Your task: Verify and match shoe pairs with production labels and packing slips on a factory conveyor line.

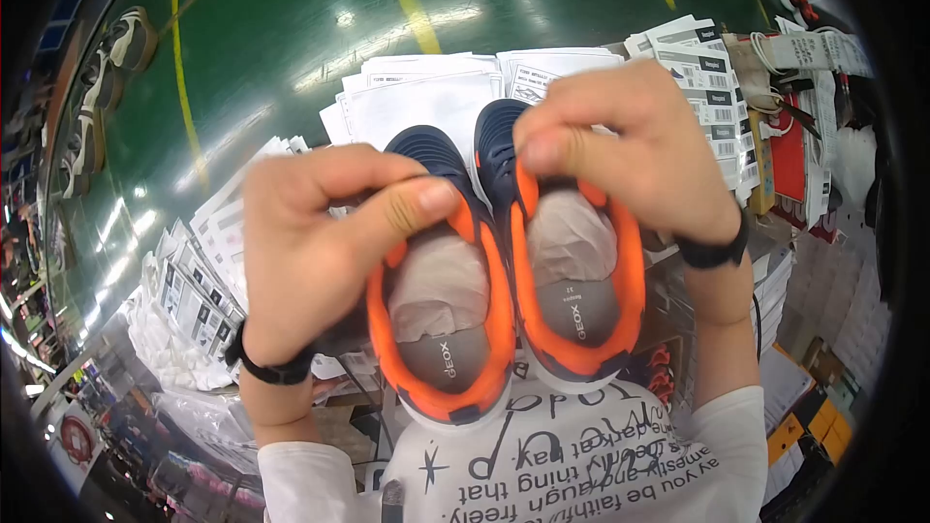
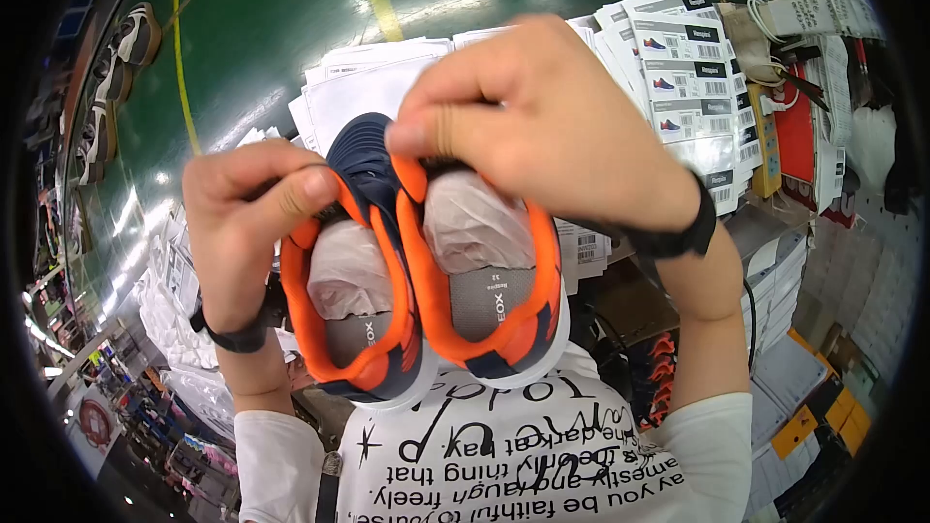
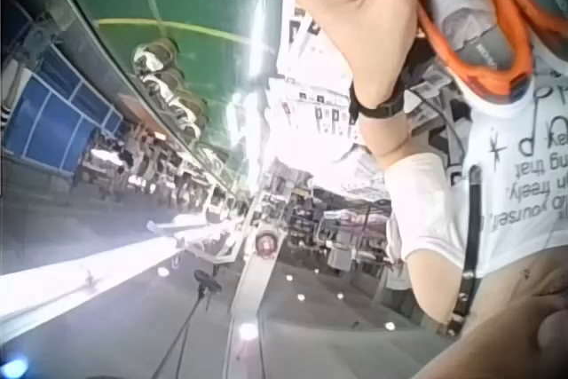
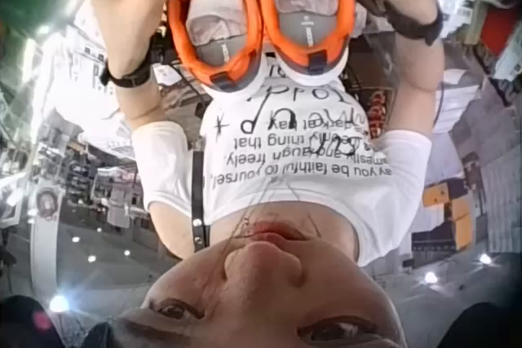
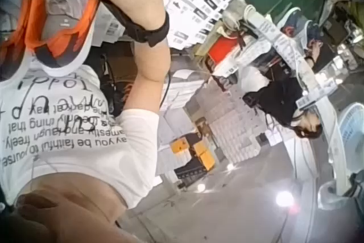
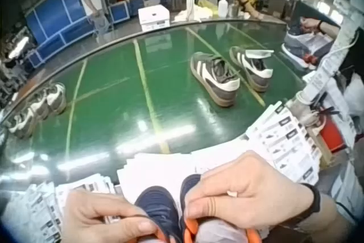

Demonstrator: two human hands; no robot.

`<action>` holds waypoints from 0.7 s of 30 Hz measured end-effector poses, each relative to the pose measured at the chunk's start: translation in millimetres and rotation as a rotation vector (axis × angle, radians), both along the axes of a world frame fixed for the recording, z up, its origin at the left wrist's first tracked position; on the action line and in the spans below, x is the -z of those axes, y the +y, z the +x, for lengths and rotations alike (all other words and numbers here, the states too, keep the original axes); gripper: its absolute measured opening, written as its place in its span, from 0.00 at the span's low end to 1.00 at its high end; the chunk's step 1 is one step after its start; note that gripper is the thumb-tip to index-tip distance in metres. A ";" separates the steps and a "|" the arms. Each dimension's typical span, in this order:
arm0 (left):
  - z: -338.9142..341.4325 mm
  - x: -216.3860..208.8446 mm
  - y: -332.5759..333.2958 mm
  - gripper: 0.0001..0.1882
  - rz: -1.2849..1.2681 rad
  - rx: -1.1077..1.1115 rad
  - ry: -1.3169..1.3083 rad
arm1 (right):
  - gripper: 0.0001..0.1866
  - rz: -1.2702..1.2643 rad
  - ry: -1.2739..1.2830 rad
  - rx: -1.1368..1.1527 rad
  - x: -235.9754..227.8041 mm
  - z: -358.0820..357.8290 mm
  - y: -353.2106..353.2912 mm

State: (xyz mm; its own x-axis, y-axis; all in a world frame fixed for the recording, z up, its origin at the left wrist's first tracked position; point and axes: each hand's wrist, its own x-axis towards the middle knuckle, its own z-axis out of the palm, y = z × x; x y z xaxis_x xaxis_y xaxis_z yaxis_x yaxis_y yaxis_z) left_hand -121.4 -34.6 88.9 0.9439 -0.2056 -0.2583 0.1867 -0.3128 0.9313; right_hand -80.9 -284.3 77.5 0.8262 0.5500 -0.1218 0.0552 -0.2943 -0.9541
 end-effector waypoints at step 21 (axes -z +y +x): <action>-54.5 -37.2 3.4 0.41 0.473 0.110 -0.283 | 0.32 -0.126 -0.207 0.234 -16.7 -73.7 -7.6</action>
State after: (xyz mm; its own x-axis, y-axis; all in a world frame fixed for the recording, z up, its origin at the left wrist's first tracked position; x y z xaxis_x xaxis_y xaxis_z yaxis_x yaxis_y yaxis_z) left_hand -175.9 -31.2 126.1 0.9693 -0.2304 -0.0857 -0.1080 -0.7124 0.6934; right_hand -154.6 -291.9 94.2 0.9427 0.3335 0.0064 0.1606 -0.4369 -0.8851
